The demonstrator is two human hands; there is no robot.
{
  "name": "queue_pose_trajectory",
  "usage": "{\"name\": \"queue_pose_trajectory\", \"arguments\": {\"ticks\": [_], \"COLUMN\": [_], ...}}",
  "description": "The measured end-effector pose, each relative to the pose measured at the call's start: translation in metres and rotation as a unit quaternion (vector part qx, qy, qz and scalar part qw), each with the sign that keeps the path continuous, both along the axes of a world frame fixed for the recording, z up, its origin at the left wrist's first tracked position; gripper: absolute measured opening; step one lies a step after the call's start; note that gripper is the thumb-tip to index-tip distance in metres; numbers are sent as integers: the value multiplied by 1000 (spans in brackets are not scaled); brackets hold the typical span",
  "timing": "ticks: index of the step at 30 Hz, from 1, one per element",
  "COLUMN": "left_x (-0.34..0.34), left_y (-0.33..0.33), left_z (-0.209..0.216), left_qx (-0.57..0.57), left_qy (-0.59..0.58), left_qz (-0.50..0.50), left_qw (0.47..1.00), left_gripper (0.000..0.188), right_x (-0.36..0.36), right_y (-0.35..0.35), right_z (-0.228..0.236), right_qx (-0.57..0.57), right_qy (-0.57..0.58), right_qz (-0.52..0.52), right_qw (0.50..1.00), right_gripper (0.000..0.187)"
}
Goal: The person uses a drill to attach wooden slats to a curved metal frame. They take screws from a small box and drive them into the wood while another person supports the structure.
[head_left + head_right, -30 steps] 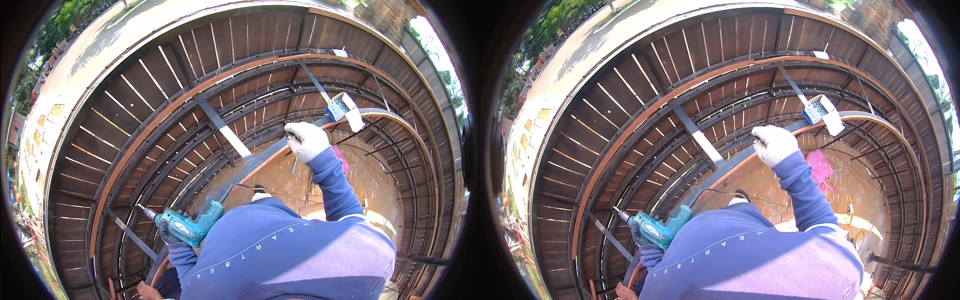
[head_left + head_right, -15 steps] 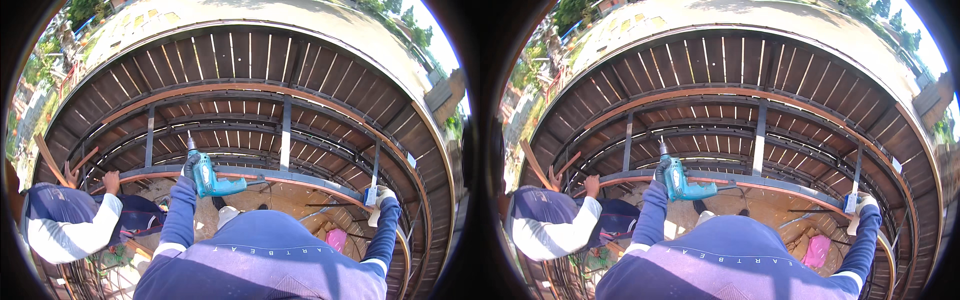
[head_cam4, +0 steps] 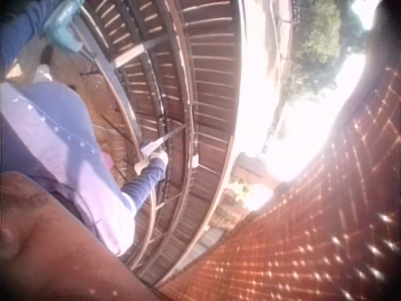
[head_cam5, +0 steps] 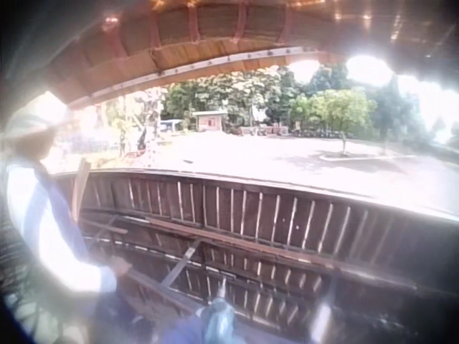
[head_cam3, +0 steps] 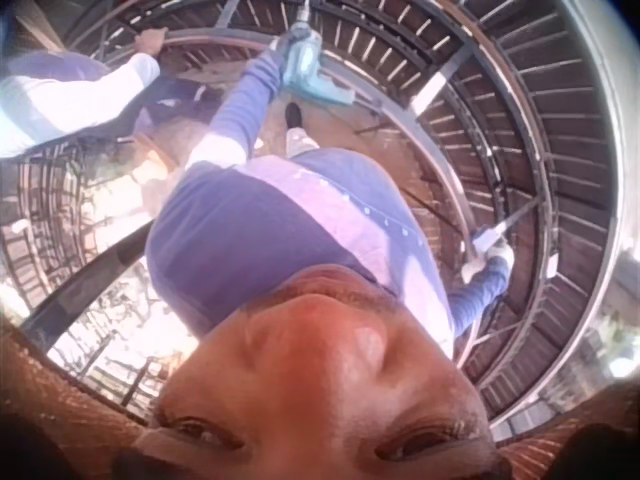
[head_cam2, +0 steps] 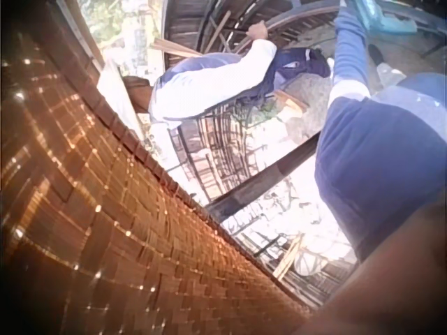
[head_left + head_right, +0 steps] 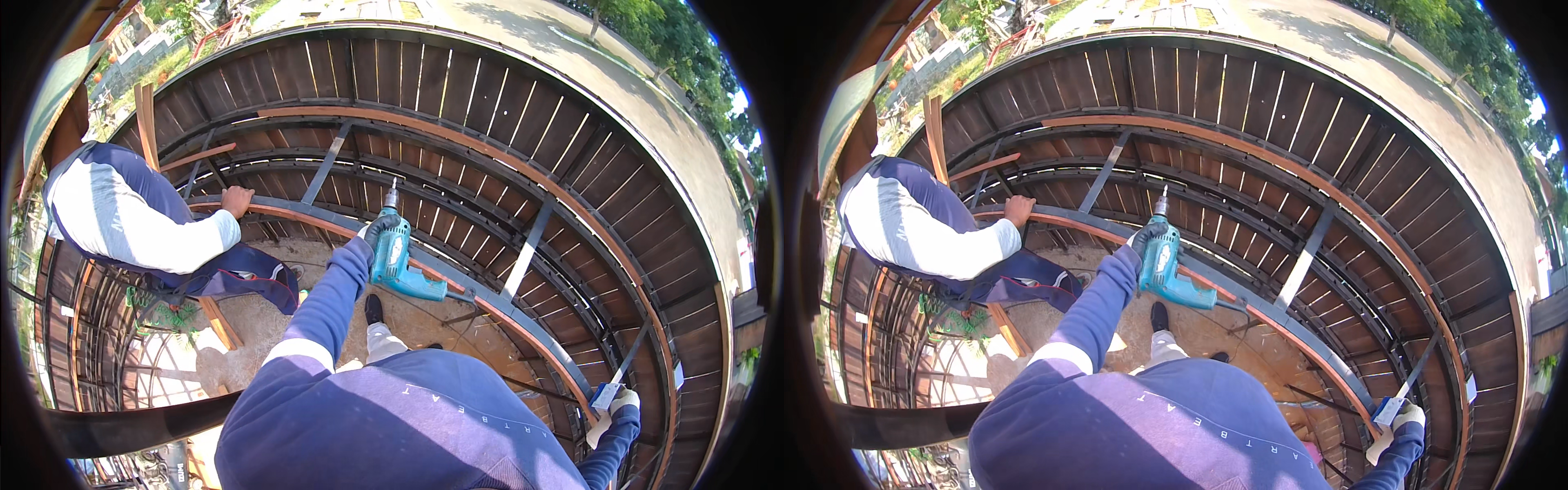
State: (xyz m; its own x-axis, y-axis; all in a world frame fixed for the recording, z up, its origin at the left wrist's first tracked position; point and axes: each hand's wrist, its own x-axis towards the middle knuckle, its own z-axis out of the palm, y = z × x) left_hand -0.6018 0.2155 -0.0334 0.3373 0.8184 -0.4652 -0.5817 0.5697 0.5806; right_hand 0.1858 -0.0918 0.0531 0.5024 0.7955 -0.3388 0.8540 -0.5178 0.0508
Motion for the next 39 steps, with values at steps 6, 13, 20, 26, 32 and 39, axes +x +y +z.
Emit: {"name": "queue_pose_trajectory", "arguments": {"ticks": [6,13,20,26,32,39], "left_x": [-1,-6,-8,-4,5,2], "left_y": [3,6,11,5,1,8], "left_z": [6,-1,-6,4,11,2], "left_qx": [-3,-13,25,16,21,25], "left_qy": [3,21,34,59,69,93], "left_qz": [-6,-36,-49,-39,-34,-52], "left_qw": [1000,999,998,997,997,994], "left_gripper": [57,63,60,64,67,68], "right_x": [-1,12,7,-10,-45,-38], "right_y": [-17,-29,-45,-42,-41,-54], "right_z": [5,1,-1,5,39,33], "right_qx": [80,152,229,198,282,426], "right_qy": [31,32,70,-8,-10,159], "right_qz": [10,-3,4,-71,-189,-305], "right_qw": [996,988,971,978,940,837], "right_gripper": [36,22,23,23,17,29]}}
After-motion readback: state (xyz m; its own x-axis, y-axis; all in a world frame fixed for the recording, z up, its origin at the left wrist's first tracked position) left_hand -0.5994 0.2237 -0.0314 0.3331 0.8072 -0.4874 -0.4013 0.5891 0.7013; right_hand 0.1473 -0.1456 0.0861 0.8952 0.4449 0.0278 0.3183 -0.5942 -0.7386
